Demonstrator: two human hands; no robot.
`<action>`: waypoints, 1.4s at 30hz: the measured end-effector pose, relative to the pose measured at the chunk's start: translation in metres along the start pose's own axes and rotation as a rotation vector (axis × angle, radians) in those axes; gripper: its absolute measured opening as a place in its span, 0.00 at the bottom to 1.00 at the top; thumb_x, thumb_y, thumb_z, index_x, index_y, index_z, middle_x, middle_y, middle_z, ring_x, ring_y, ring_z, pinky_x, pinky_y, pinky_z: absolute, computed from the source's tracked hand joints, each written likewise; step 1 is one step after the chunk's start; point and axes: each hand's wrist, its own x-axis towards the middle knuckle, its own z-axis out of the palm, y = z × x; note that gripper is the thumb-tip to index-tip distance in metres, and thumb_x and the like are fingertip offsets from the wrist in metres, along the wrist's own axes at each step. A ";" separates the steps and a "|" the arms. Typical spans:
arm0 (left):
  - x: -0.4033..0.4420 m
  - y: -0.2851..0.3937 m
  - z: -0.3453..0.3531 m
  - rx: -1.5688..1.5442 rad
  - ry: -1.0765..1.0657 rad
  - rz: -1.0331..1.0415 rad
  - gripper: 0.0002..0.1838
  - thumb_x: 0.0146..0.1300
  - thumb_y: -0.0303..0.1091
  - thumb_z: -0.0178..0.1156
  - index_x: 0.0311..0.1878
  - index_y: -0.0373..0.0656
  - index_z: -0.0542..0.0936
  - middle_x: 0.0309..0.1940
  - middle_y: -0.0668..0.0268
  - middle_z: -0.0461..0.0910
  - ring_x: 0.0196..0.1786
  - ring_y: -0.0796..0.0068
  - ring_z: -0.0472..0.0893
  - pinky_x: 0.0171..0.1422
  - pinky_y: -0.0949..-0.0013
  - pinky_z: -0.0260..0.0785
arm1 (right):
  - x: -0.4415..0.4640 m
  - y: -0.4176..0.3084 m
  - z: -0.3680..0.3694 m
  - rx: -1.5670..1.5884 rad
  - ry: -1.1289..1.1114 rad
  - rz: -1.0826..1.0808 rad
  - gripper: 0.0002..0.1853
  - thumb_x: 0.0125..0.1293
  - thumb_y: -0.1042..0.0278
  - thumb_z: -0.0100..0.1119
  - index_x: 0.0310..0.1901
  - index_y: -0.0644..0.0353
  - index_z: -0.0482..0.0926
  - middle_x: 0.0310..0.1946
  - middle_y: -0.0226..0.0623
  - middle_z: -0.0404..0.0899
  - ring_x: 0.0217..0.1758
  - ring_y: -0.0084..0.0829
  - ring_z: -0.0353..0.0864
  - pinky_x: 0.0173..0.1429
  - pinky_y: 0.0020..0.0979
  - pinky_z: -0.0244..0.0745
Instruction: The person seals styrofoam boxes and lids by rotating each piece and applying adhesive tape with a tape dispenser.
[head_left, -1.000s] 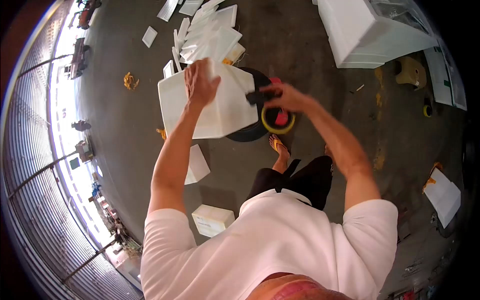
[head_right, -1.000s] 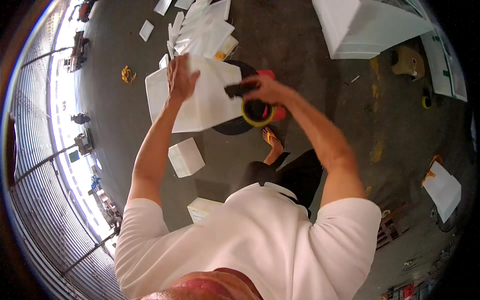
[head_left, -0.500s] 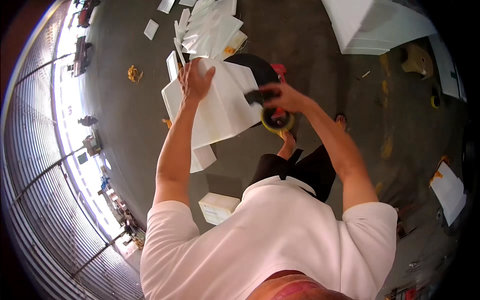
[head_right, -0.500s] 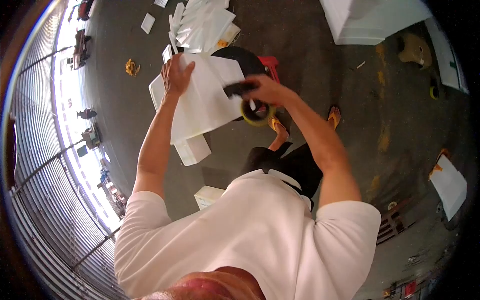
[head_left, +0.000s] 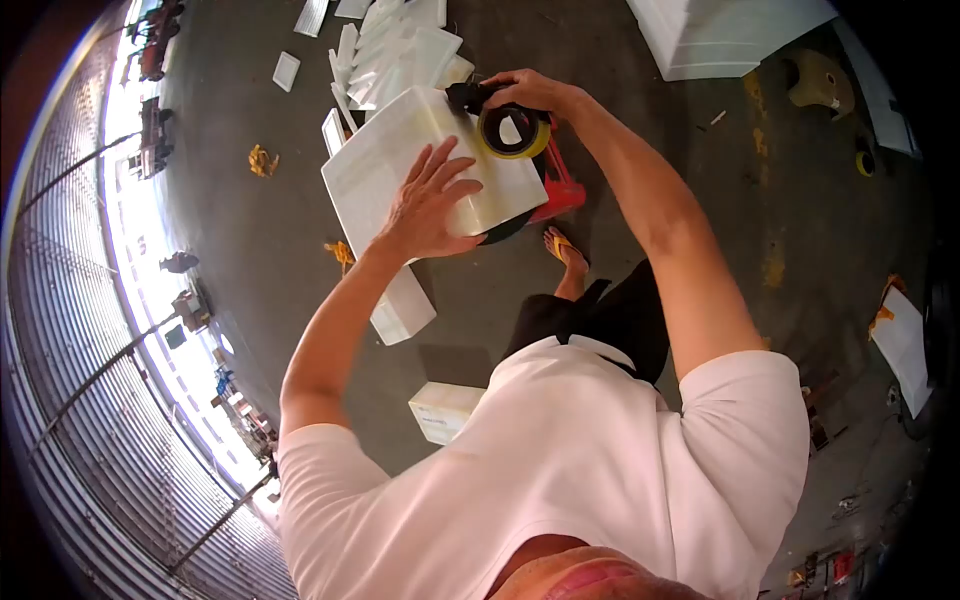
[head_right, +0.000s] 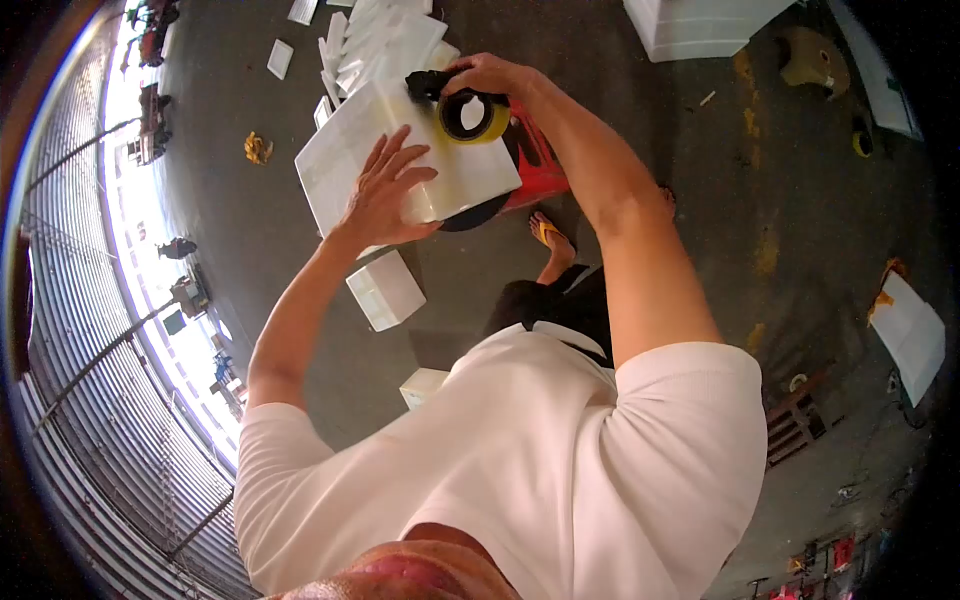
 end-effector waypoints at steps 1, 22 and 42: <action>0.009 -0.006 0.003 -0.009 0.026 0.011 0.30 0.38 0.48 0.76 0.47 0.51 0.78 0.59 0.59 0.73 0.74 0.48 0.61 0.79 0.42 0.47 | 0.004 0.000 -0.007 -0.070 -0.038 -0.017 0.31 0.56 0.60 0.70 0.61 0.60 0.77 0.47 0.34 0.82 0.45 0.22 0.81 0.53 0.25 0.76; 0.095 -0.184 -0.013 -0.058 0.543 -1.158 0.27 0.49 0.59 0.63 0.50 0.55 0.86 0.50 0.59 0.84 0.60 0.55 0.74 0.71 0.58 0.55 | -0.129 0.022 0.168 -0.085 0.066 -0.019 0.30 0.59 0.61 0.69 0.63 0.59 0.75 0.52 0.45 0.82 0.57 0.37 0.80 0.63 0.32 0.72; -0.016 -0.247 -0.009 -0.733 1.559 -0.930 0.37 0.58 0.51 0.69 0.62 0.33 0.70 0.57 0.53 0.74 0.61 0.62 0.71 0.68 0.62 0.60 | -0.109 0.008 0.189 0.503 0.752 -0.182 0.23 0.70 0.63 0.59 0.59 0.69 0.69 0.53 0.43 0.76 0.56 0.32 0.75 0.63 0.33 0.68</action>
